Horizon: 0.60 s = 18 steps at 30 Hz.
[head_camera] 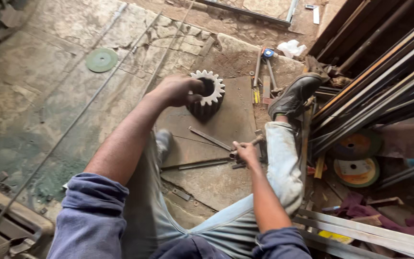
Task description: The person holds a long metal rod against the teeth of a large metal gear resting on a plate, hitting the rod with a hammer to straighten it while moving the rod along the gear's surface.
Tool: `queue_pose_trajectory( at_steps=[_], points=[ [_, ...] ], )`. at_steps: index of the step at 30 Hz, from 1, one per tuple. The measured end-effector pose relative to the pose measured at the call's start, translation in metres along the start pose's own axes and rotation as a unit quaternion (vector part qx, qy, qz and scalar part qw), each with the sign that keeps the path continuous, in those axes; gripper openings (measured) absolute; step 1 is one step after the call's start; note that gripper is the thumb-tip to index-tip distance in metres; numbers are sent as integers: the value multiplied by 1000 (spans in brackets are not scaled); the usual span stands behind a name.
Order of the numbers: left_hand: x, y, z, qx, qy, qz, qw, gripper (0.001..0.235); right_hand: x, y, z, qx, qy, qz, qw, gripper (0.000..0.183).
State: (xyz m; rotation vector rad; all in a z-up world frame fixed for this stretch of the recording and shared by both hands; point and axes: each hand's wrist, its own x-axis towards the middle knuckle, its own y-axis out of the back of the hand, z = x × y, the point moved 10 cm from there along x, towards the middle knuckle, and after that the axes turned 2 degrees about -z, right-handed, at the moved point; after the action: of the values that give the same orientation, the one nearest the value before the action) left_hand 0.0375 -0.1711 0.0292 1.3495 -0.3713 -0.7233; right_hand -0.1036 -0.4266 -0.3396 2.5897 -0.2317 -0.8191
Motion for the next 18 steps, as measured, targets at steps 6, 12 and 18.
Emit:
queue_pose_trajectory(
  at_steps=[6,12,18],
  points=[
    [-30,68,129,-175,-211,138,952,33,-18,14,3,-43,13,36,998,39],
    [-156,77,262,-286,-502,84,812,52,-33,-2,19,-108,14,65,992,43],
    [-196,75,342,-287,-639,57,711,36,-66,20,-9,-109,73,145,981,55]
  ],
)
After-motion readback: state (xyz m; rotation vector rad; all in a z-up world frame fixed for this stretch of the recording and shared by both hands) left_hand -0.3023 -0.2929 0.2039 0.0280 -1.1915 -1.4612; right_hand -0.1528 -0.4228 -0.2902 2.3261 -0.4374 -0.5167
